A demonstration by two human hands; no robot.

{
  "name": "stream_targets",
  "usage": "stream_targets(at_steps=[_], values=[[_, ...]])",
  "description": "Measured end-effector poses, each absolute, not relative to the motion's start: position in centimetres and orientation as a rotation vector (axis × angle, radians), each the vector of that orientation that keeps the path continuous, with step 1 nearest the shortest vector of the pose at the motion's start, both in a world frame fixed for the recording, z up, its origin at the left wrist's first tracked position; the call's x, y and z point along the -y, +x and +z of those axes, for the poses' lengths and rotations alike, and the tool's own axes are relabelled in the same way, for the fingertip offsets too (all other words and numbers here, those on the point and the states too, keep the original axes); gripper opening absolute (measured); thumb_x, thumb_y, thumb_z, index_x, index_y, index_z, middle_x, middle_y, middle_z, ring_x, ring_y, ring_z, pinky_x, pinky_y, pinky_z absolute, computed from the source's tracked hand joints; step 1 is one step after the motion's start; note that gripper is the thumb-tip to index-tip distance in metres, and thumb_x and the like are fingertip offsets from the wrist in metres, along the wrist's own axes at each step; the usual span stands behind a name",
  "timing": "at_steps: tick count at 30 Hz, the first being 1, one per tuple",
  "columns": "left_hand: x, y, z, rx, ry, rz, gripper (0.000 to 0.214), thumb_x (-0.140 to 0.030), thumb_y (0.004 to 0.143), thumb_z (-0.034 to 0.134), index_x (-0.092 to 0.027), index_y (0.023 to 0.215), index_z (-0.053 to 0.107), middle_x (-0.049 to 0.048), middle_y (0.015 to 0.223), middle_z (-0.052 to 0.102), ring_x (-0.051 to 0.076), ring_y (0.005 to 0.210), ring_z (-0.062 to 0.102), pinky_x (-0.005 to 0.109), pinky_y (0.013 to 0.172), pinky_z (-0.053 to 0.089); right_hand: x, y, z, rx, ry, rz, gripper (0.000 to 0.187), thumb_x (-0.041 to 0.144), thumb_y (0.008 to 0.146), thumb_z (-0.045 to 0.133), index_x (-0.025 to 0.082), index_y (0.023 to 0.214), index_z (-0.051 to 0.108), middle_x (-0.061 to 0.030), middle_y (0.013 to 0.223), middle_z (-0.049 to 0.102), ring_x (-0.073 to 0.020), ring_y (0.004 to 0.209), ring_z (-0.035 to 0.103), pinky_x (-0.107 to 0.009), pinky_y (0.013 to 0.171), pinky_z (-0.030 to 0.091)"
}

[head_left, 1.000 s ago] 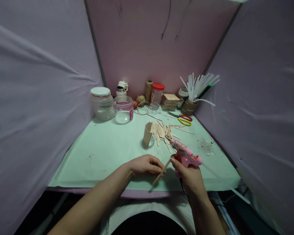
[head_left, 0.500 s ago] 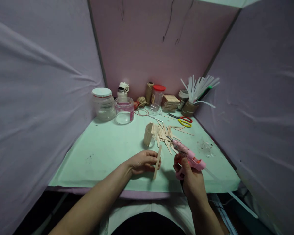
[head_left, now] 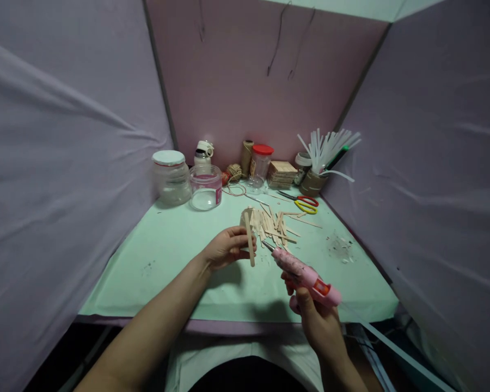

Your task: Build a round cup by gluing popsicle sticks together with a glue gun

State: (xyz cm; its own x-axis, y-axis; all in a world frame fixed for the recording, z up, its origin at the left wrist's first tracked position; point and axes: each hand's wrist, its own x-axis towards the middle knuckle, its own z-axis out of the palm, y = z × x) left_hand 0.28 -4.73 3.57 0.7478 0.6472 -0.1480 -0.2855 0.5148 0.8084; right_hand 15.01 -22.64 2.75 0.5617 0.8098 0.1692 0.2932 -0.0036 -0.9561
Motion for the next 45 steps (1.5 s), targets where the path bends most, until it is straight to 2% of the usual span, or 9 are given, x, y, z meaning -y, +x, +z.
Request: stream_targets(at_steps=[5, 12, 19, 23, 45], values=[[4.4, 1.2, 2.7, -0.429, 0.919, 0.522, 0.035, -0.03, 0.062, 0.086, -0.011, 0.084, 0.067, 0.0055, 0.077, 0.068, 0.014, 0.07, 0.065, 0.031, 0.07, 0.054, 22.2, 15.3, 2.1, 1.035, -1.551, 0.508, 0.047, 0.059, 0.082, 0.058, 0.021, 0.107, 0.068, -0.0078, 0.092, 0.07, -0.0213, 0.077, 0.064, -0.028, 0.06, 0.051], [4.6, 1.2, 1.6, -0.439, 0.983, 0.475, 0.031, -0.029, 0.065, 0.084, -0.01, 0.082, 0.066, 0.0056, 0.077, 0.068, 0.015, 0.07, 0.066, 0.031, 0.072, 0.054, 21.4, 15.3, 2.6, 1.108, -1.591, 0.541, 0.045, 0.059, 0.087, 0.053, 0.021, 0.106, 0.066, -0.0054, 0.092, 0.068, -0.0176, 0.072, 0.059, -0.026, 0.06, 0.048], [4.5, 1.1, 1.8, -0.451, 0.99, 0.483, 0.034, -0.031, 0.061, 0.086, -0.011, 0.08, 0.066, 0.0052, 0.076, 0.068, 0.016, 0.071, 0.066, 0.032, 0.072, 0.054, 21.1, 15.0, 3.2, 1.173, -1.558, 0.515, 0.044, 0.06, 0.087, 0.05, 0.02, 0.097, 0.063, -0.002, 0.076, 0.063, -0.0166, 0.067, 0.057, -0.026, 0.064, 0.05], [4.4, 1.0, 1.6, -0.454, 1.004, 0.481, 0.034, -0.032, 0.06, 0.087, -0.011, 0.08, 0.068, 0.0053, 0.076, 0.069, 0.017, 0.071, 0.067, 0.033, 0.072, 0.054, 21.0, 15.0, 2.9, 1.201, -1.554, 0.493, 0.04, 0.059, 0.088, 0.049, 0.02, 0.09, 0.061, -0.0012, 0.074, 0.061, -0.0167, 0.067, 0.058, -0.025, 0.062, 0.049], [4.3, 1.1, 1.5, -0.431, 0.97, 0.476, 0.036, -0.031, 0.055, 0.09, -0.01, 0.077, 0.071, 0.0063, 0.072, 0.069, 0.017, 0.068, 0.067, 0.031, 0.067, 0.055, 21.0, 15.0, 2.7, 1.227, -1.564, 0.438, 0.04, 0.058, 0.089, 0.047, 0.02, 0.088, 0.061, 0.0004, 0.068, 0.056, -0.0148, 0.058, 0.051, -0.025, 0.055, 0.046]])
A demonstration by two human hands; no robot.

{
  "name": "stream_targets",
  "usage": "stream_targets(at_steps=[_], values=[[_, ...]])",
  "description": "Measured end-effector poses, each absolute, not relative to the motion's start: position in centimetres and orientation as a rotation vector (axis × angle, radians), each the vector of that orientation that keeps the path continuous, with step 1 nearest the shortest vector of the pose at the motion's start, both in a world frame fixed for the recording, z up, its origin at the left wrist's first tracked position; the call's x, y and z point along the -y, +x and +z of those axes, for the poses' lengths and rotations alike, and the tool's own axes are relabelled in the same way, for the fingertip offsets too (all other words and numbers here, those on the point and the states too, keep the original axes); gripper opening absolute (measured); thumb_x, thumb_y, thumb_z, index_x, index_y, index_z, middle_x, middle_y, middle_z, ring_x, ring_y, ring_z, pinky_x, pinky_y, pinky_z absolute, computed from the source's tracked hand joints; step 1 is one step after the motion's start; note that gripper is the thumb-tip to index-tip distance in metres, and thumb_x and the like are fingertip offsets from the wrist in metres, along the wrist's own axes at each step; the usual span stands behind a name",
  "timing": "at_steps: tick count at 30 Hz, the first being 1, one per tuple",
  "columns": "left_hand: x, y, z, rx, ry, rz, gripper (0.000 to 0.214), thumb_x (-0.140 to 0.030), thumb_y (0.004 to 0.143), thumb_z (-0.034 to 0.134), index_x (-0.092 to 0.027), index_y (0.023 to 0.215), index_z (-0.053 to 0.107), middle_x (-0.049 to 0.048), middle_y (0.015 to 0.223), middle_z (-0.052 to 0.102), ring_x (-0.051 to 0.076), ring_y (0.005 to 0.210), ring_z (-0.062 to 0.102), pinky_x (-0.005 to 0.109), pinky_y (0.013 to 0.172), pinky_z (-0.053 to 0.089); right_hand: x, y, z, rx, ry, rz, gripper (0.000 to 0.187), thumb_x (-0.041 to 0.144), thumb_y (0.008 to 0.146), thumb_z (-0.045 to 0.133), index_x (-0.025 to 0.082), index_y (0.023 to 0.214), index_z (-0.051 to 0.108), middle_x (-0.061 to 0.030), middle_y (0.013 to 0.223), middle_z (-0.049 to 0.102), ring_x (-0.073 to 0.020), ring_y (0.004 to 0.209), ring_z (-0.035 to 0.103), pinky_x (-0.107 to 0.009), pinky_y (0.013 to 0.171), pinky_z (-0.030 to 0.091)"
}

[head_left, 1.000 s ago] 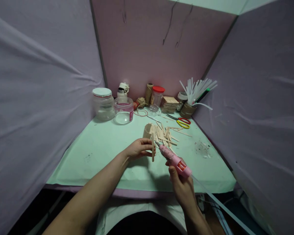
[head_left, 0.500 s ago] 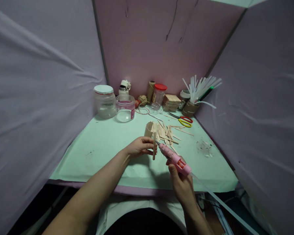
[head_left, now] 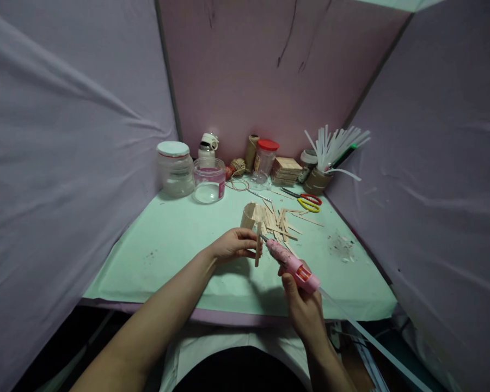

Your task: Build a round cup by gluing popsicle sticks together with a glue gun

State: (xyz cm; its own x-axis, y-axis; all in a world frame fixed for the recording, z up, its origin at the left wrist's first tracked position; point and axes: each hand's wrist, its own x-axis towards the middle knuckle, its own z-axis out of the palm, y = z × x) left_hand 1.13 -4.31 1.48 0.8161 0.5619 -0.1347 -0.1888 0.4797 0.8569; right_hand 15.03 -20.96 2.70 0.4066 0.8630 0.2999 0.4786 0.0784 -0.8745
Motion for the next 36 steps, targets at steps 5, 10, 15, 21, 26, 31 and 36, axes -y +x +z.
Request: stream_targets(at_steps=[5, 10, 15, 21, 26, 31, 36], values=[[4.36, 1.09, 1.53, -0.434, 0.989, 0.468, 0.037, -0.032, 0.055, 0.09, -0.01, 0.077, 0.071, 0.0066, 0.073, 0.07, 0.017, 0.069, 0.067, 0.031, 0.067, 0.055, 20.96, 15.04, 2.58, 1.206, -1.567, 0.443, 0.04, 0.057, 0.089, 0.048, 0.019, 0.091, 0.061, -0.0003, 0.072, 0.059, -0.0146, 0.06, 0.053, -0.025, 0.057, 0.047], [4.37, 1.11, 1.69, -0.445, 0.977, 0.469, 0.038, -0.032, 0.052, 0.091, -0.01, 0.077, 0.071, 0.0066, 0.073, 0.07, 0.018, 0.069, 0.068, 0.031, 0.067, 0.055, 21.0, 15.12, 2.27, 1.199, -1.578, 0.473, 0.038, 0.056, 0.089, 0.049, 0.019, 0.091, 0.06, 0.0007, 0.07, 0.057, -0.0141, 0.059, 0.051, -0.025, 0.056, 0.046], [4.43, 1.16, 1.82, -0.455, 0.972, 0.473, 0.039, -0.032, 0.05, 0.092, -0.01, 0.075, 0.071, 0.0062, 0.072, 0.07, 0.017, 0.068, 0.068, 0.03, 0.068, 0.055, 20.92, 15.06, 2.41, 1.199, -1.553, 0.473, 0.039, 0.057, 0.089, 0.049, 0.02, 0.092, 0.061, -0.001, 0.076, 0.06, -0.0154, 0.064, 0.054, -0.025, 0.061, 0.048], [4.44, 1.15, 1.72, -0.464, 0.975, 0.475, 0.039, -0.032, 0.05, 0.092, -0.01, 0.075, 0.071, 0.0064, 0.072, 0.071, 0.016, 0.068, 0.067, 0.029, 0.068, 0.054, 20.89, 15.02, 2.54, 1.207, -1.562, 0.459, 0.042, 0.058, 0.089, 0.048, 0.019, 0.097, 0.062, -0.0026, 0.081, 0.063, -0.0175, 0.071, 0.059, -0.026, 0.066, 0.05], [4.44, 1.13, 1.78, -0.468, 0.967, 0.486, 0.038, -0.032, 0.05, 0.092, -0.011, 0.074, 0.07, 0.0057, 0.071, 0.07, 0.015, 0.067, 0.067, 0.028, 0.067, 0.054, 20.98, 15.18, 2.35, 1.218, -1.56, 0.475, 0.038, 0.056, 0.09, 0.049, 0.021, 0.096, 0.062, -0.002, 0.081, 0.063, -0.0179, 0.074, 0.06, -0.026, 0.068, 0.05], [4.38, 1.15, 1.76, -0.479, 0.959, 0.511, 0.038, -0.03, 0.051, 0.091, -0.01, 0.075, 0.069, 0.0054, 0.069, 0.07, 0.017, 0.067, 0.067, 0.031, 0.068, 0.054, 21.06, 15.3, 1.98, 1.235, -1.554, 0.51, 0.036, 0.053, 0.091, 0.048, 0.021, 0.101, 0.061, -0.0015, 0.082, 0.064, -0.0179, 0.077, 0.061, -0.026, 0.071, 0.05], [4.24, 1.15, 1.66, -0.475, 0.95, 0.538, 0.035, -0.028, 0.053, 0.09, -0.01, 0.075, 0.07, 0.006, 0.071, 0.07, 0.017, 0.068, 0.067, 0.032, 0.07, 0.054, 21.11, 15.25, 2.32, 1.249, -1.547, 0.504, 0.037, 0.054, 0.091, 0.049, 0.02, 0.1, 0.062, -0.0017, 0.082, 0.065, -0.0184, 0.078, 0.063, -0.025, 0.07, 0.051]])
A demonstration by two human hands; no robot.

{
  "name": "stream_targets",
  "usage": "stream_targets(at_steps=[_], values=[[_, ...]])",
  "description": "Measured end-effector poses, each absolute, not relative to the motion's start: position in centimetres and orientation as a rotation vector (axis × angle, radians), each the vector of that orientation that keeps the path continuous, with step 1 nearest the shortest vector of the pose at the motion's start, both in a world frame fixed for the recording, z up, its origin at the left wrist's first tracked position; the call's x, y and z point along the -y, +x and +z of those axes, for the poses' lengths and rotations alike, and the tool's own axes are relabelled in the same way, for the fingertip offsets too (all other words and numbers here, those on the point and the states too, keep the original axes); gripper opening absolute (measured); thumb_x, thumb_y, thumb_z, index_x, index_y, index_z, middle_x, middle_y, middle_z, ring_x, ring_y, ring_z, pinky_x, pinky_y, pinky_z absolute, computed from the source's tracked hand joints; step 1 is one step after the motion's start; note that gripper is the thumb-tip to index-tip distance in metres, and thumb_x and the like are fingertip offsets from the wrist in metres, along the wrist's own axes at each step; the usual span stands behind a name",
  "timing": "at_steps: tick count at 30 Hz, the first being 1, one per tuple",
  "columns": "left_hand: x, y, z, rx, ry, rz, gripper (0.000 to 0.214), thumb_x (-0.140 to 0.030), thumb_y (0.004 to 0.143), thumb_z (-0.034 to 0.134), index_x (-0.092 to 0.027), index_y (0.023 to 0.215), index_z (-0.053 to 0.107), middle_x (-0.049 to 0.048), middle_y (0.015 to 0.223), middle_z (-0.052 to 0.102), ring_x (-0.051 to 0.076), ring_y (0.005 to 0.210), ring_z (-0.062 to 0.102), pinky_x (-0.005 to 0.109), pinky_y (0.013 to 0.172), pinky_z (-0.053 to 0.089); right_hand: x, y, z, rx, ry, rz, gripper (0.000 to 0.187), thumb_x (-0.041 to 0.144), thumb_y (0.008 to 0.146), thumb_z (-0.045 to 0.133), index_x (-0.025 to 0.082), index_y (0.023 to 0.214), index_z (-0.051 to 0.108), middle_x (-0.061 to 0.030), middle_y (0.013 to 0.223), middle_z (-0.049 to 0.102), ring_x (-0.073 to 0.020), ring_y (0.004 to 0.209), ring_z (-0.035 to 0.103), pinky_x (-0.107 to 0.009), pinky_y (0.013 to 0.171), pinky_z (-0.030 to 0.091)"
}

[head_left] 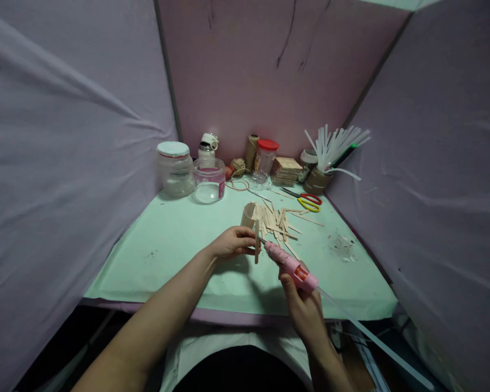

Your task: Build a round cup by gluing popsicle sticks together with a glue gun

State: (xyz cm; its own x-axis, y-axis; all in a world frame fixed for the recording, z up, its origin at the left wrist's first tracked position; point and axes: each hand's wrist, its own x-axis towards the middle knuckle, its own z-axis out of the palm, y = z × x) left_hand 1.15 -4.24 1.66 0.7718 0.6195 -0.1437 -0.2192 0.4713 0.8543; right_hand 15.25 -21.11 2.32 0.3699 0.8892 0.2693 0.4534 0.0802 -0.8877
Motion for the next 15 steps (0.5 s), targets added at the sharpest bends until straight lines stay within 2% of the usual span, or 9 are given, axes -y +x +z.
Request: stream_targets(at_steps=[7, 15], values=[[4.3, 1.14, 2.06, -0.51, 0.93, 0.566, 0.039, -0.029, 0.048, 0.092, -0.01, 0.073, 0.07, 0.0051, 0.069, 0.07, 0.015, 0.067, 0.067, 0.03, 0.07, 0.055, 21.01, 15.3, 2.23, 1.279, -1.539, 0.488, 0.035, 0.05, 0.091, 0.049, 0.02, 0.1, 0.065, -0.0042, 0.089, 0.07, -0.0195, 0.081, 0.064, -0.028, 0.074, 0.053], [4.09, 1.07, 1.92, -0.494, 0.931, 0.593, 0.037, -0.029, 0.05, 0.092, -0.009, 0.072, 0.069, 0.0056, 0.072, 0.07, 0.016, 0.069, 0.067, 0.032, 0.071, 0.055, 21.15, 15.27, 2.28, 1.302, -1.548, 0.481, 0.033, 0.049, 0.092, 0.048, 0.024, 0.099, 0.069, -0.0026, 0.075, 0.067, -0.0207, 0.07, 0.062, -0.03, 0.065, 0.053]])
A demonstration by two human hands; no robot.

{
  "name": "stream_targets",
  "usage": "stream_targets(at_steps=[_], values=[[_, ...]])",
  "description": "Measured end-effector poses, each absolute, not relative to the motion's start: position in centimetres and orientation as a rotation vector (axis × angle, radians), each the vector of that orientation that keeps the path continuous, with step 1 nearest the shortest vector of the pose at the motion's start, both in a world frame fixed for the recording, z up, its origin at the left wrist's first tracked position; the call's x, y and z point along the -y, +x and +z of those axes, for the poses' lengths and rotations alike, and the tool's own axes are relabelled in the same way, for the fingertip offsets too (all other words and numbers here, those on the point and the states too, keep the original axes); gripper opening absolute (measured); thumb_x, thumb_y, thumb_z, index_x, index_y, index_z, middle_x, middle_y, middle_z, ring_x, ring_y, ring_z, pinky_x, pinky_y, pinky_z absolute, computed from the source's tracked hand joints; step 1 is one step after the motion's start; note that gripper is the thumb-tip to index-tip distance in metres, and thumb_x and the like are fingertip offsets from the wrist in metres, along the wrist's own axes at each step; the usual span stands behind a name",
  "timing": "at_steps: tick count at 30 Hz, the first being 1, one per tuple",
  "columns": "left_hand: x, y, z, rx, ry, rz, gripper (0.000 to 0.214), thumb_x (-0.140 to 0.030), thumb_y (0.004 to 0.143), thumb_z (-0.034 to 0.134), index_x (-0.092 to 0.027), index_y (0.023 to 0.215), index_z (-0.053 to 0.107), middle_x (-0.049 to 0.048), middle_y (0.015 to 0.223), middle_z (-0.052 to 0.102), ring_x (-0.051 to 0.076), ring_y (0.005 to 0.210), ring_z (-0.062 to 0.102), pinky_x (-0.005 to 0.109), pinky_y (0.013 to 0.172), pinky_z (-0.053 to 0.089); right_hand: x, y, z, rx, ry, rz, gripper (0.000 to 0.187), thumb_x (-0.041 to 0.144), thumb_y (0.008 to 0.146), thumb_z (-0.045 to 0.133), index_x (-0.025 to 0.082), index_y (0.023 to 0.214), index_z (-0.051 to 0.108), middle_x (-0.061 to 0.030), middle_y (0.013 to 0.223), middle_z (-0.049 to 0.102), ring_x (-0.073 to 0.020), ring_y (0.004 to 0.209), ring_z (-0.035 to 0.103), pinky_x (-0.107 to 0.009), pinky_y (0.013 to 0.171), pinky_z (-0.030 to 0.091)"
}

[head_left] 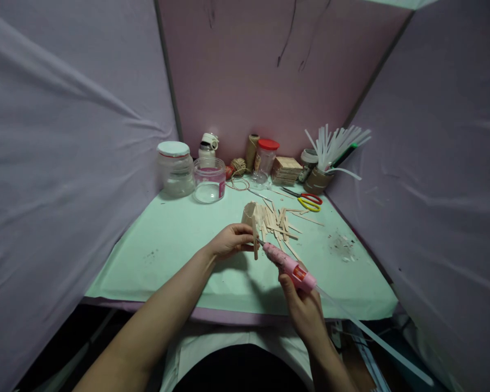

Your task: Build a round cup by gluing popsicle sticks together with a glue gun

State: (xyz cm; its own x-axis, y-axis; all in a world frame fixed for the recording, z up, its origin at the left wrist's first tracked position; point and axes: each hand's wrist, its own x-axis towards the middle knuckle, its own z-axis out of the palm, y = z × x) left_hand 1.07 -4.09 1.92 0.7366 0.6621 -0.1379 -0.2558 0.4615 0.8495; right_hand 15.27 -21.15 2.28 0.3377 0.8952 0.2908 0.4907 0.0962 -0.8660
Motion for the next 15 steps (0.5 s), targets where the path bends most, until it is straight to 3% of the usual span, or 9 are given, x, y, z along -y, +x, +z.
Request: stream_targets(at_steps=[6, 15], values=[[4.08, 1.09, 2.02, -0.5, 0.923, 0.629, 0.035, -0.028, 0.052, 0.091, -0.01, 0.073, 0.069, 0.005, 0.071, 0.07, 0.016, 0.069, 0.067, 0.033, 0.071, 0.056, 21.21, 15.39, 1.98, 1.299, -1.568, 0.493, 0.032, 0.049, 0.092, 0.049, 0.022, 0.097, 0.066, -0.0006, 0.07, 0.063, -0.0171, 0.06, 0.055, -0.026, 0.057, 0.05], [4.1, 1.02, 2.14, -0.512, 0.925, 0.675, 0.035, -0.028, 0.053, 0.09, -0.01, 0.073, 0.069, 0.0042, 0.073, 0.068, 0.016, 0.069, 0.066, 0.032, 0.067, 0.058, 21.26, 15.41, 2.06, 1.319, -1.568, 0.499, 0.033, 0.048, 0.091, 0.049, 0.023, 0.1, 0.07, -0.0016, 0.075, 0.066, -0.0184, 0.068, 0.06, -0.028, 0.066, 0.052]])
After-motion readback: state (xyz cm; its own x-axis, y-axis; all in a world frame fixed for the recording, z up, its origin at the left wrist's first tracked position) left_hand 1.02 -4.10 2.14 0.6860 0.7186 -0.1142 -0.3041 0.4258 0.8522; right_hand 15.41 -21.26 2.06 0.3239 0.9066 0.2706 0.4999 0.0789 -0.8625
